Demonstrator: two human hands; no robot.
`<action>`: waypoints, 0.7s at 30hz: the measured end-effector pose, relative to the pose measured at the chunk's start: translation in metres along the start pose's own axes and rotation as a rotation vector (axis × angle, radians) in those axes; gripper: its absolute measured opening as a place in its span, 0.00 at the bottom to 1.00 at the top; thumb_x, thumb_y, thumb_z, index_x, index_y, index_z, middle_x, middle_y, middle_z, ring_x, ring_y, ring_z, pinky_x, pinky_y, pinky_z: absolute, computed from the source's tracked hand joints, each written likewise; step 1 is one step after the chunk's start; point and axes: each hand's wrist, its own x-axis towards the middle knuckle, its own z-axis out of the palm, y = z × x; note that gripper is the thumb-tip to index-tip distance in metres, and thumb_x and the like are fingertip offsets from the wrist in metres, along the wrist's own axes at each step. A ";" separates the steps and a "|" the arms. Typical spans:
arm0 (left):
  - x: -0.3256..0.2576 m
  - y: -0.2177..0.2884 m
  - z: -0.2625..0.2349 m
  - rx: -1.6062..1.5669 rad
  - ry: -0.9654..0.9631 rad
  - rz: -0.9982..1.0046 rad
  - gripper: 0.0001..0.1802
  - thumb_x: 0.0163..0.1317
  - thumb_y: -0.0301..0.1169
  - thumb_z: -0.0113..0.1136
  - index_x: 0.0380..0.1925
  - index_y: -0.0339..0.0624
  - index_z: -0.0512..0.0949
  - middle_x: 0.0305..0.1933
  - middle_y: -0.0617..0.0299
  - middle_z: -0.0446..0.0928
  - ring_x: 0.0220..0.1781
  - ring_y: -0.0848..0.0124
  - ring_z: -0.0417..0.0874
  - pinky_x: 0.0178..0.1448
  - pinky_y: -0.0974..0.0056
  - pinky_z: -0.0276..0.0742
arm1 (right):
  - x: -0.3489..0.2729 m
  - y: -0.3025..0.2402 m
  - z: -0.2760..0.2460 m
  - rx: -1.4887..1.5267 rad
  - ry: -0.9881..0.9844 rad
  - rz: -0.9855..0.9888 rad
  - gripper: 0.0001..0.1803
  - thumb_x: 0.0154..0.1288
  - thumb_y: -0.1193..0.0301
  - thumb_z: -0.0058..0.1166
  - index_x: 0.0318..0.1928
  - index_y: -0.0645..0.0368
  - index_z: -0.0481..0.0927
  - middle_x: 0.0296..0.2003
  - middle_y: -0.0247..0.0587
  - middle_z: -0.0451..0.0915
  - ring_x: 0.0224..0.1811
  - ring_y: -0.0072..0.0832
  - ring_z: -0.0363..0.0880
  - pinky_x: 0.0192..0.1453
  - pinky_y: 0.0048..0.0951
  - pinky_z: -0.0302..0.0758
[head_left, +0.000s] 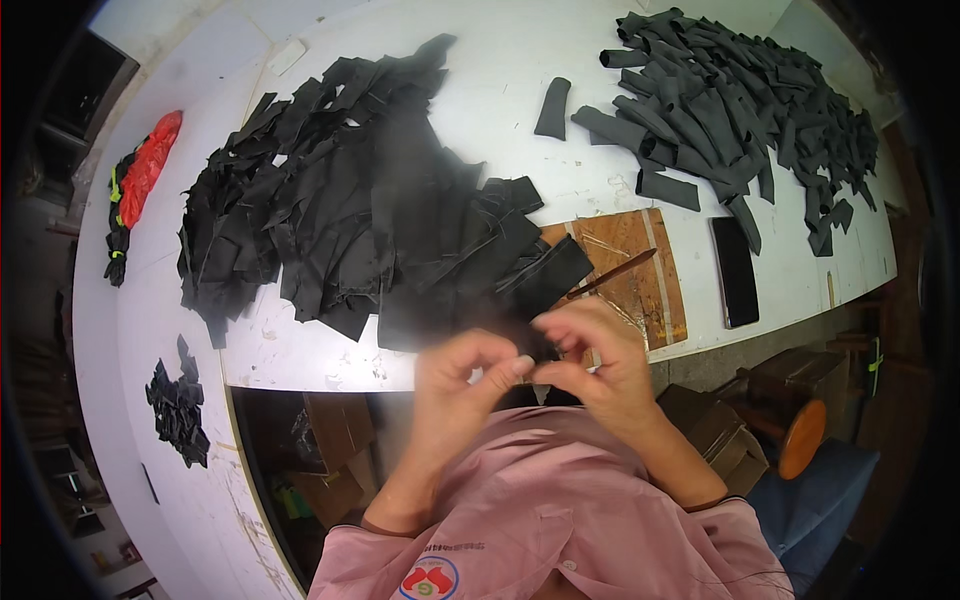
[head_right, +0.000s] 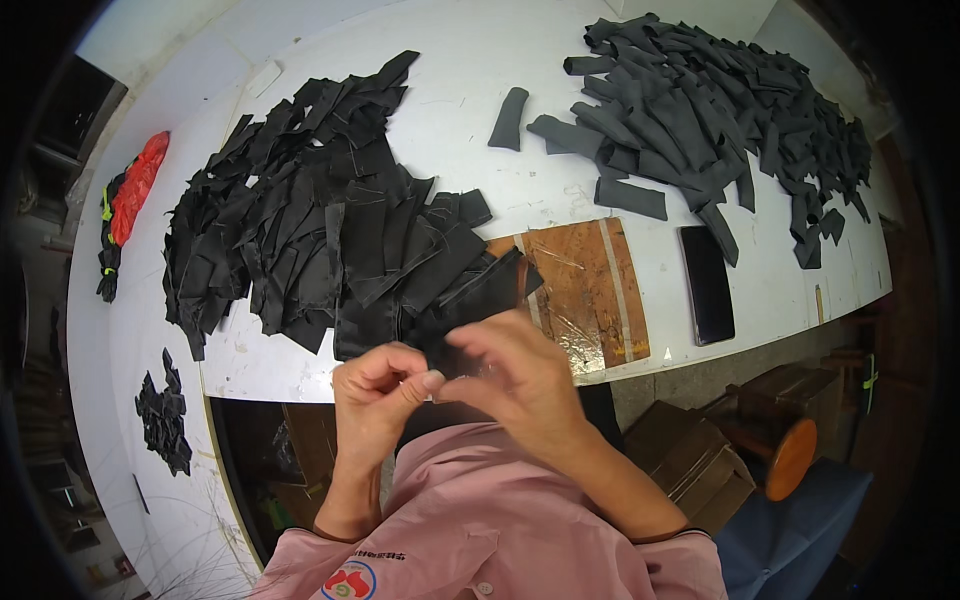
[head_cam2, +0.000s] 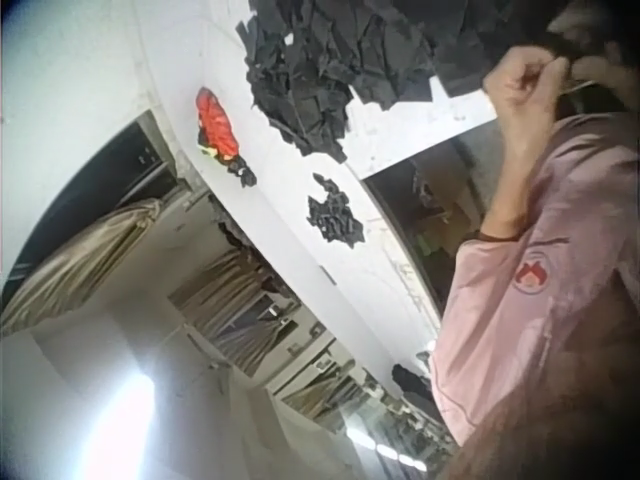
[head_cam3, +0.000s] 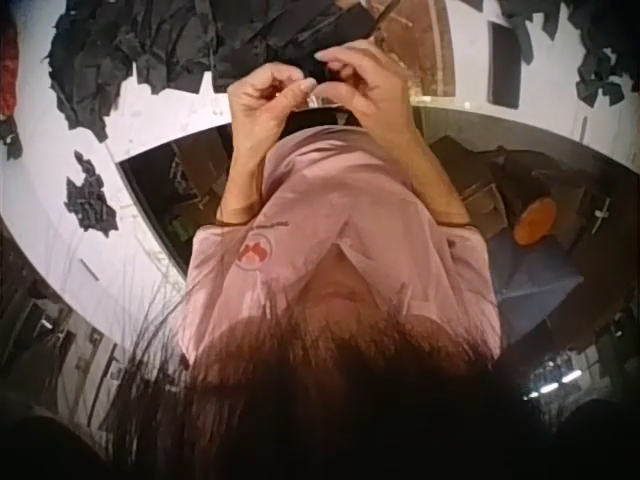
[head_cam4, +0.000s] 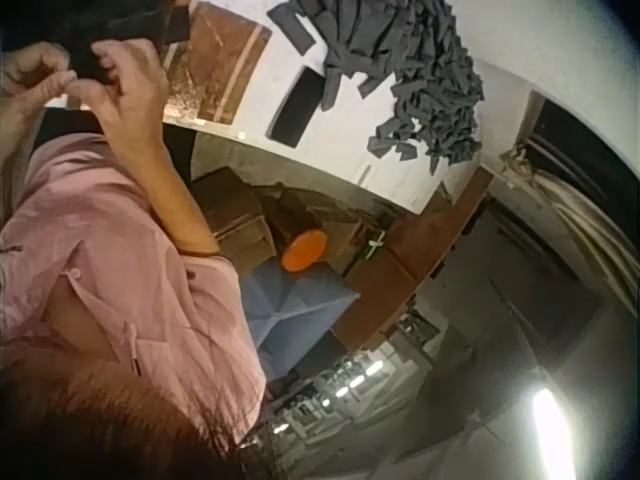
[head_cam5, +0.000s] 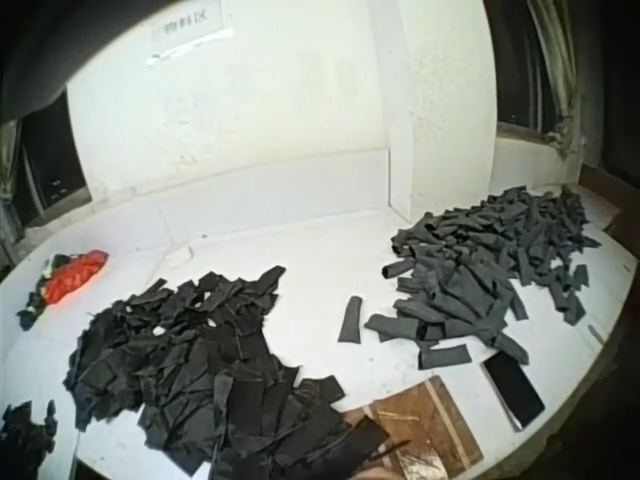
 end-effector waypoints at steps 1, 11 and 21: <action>0.000 0.001 0.002 0.066 -0.048 0.040 0.03 0.51 0.22 0.59 0.24 0.35 0.74 0.22 0.65 0.75 0.23 0.81 0.72 0.27 0.76 0.67 | 0.000 0.005 0.000 0.029 -0.100 -0.035 0.07 0.47 0.78 0.58 0.29 0.64 0.77 0.23 0.40 0.73 0.22 0.27 0.73 0.27 0.23 0.69; 0.012 -0.010 0.024 -0.120 0.401 -0.103 0.07 0.48 0.17 0.55 0.30 0.35 0.72 0.25 0.63 0.77 0.20 0.85 0.72 0.21 0.78 0.65 | 0.004 0.026 0.020 -0.382 0.059 -0.150 0.04 0.45 0.81 0.55 0.25 0.63 0.75 0.20 0.40 0.70 0.18 0.32 0.71 0.23 0.28 0.68; 0.005 -0.012 0.016 0.029 0.332 0.221 0.15 0.48 0.15 0.55 0.38 0.35 0.71 0.26 0.62 0.77 0.19 0.85 0.69 0.19 0.80 0.61 | 0.009 0.012 0.018 -0.195 0.030 -0.053 0.04 0.46 0.83 0.54 0.27 0.65 0.76 0.22 0.37 0.72 0.18 0.19 0.70 0.19 0.19 0.64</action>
